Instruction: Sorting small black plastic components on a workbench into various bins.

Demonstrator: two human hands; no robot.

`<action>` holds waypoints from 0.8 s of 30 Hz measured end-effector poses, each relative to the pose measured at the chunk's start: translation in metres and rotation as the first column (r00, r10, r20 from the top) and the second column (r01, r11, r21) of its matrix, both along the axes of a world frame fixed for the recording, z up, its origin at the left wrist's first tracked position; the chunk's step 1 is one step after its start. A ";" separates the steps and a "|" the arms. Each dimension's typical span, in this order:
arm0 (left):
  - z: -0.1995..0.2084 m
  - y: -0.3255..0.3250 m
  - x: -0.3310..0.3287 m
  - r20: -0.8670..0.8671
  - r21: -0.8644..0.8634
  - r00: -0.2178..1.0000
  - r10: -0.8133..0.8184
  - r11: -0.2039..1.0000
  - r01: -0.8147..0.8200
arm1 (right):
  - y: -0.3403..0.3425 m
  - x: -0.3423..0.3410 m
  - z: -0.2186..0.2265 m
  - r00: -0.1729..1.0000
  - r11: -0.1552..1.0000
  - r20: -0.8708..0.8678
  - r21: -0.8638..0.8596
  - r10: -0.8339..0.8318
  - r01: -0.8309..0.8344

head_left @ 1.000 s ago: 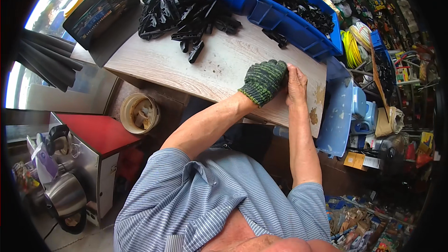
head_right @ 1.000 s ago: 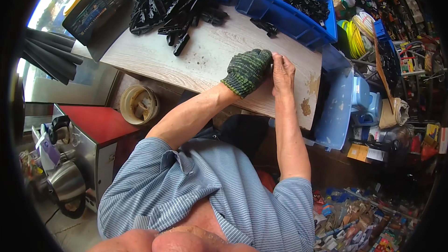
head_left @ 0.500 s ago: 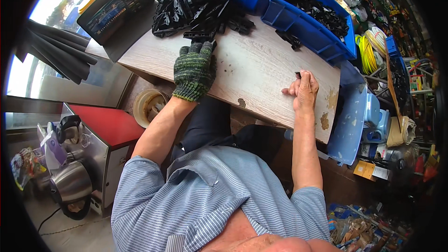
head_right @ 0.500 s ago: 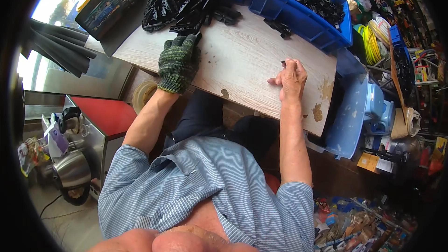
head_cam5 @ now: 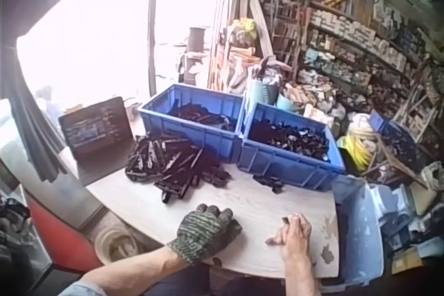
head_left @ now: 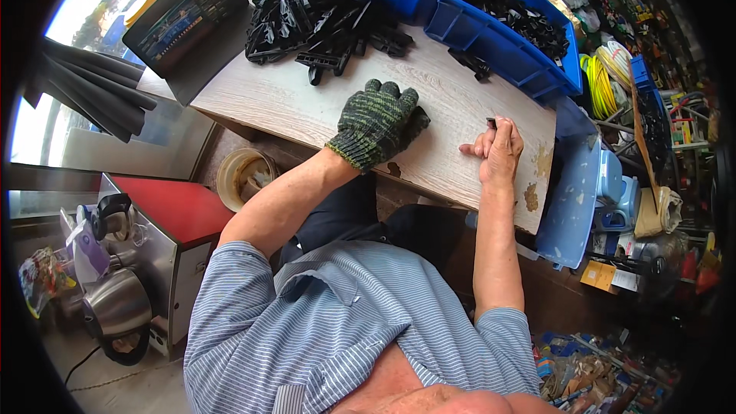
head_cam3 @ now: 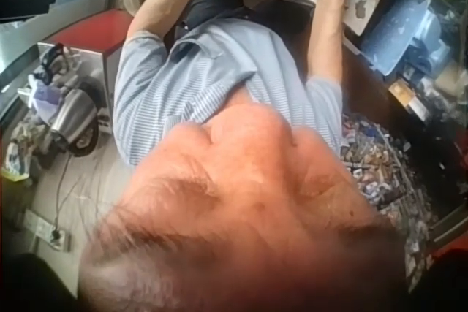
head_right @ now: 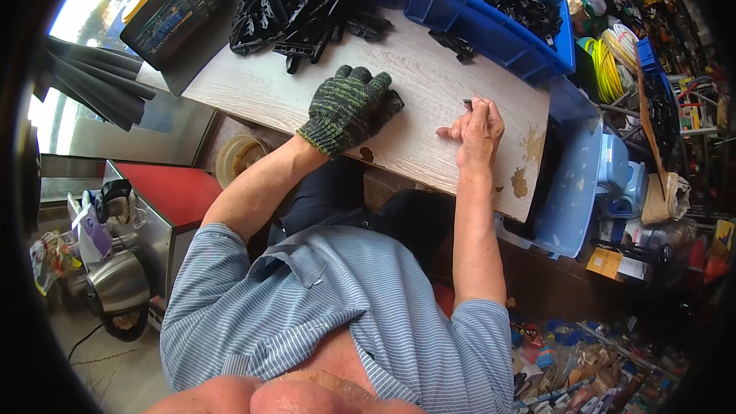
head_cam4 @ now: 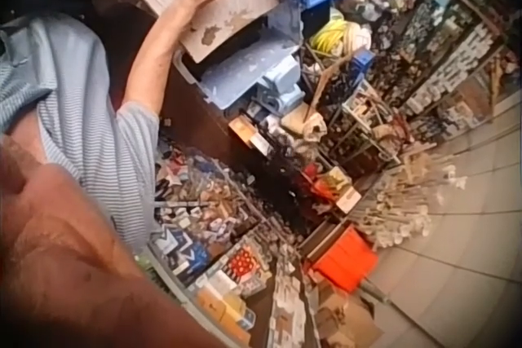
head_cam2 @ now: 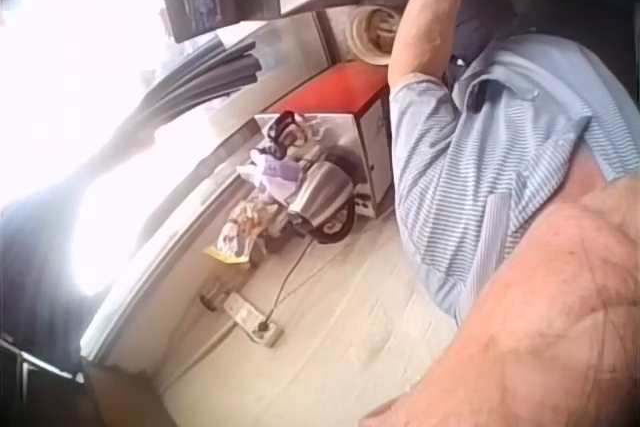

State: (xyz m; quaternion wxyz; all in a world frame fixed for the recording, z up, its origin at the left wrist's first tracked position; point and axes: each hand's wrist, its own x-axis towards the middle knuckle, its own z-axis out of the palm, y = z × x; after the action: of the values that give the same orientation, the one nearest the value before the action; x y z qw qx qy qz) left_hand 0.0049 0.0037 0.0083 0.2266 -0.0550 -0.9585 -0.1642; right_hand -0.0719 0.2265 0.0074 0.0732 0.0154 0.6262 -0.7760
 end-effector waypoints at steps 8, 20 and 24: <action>-0.008 0.014 -0.003 -0.109 0.035 0.990 -0.086 0.995 0.090 | 0.001 -0.001 0.000 0.999 0.999 0.032 -0.004 -0.039 0.039; 0.000 0.009 -0.003 -0.022 0.062 0.997 -0.068 0.996 0.069 | -0.001 0.002 -0.001 0.998 0.998 -0.017 -0.010 -0.067 0.067; -0.007 0.004 -0.011 -0.057 0.089 0.994 -0.096 0.991 0.101 | -0.001 0.003 -0.002 0.997 0.996 0.001 -0.050 -0.075 0.075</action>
State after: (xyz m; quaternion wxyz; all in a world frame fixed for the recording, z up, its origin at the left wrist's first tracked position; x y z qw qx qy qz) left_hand -0.0062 0.0080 0.0015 0.2455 -0.0962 -0.9398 -0.2176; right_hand -0.0686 0.2258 0.0058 0.0439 0.0366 0.6058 -0.7935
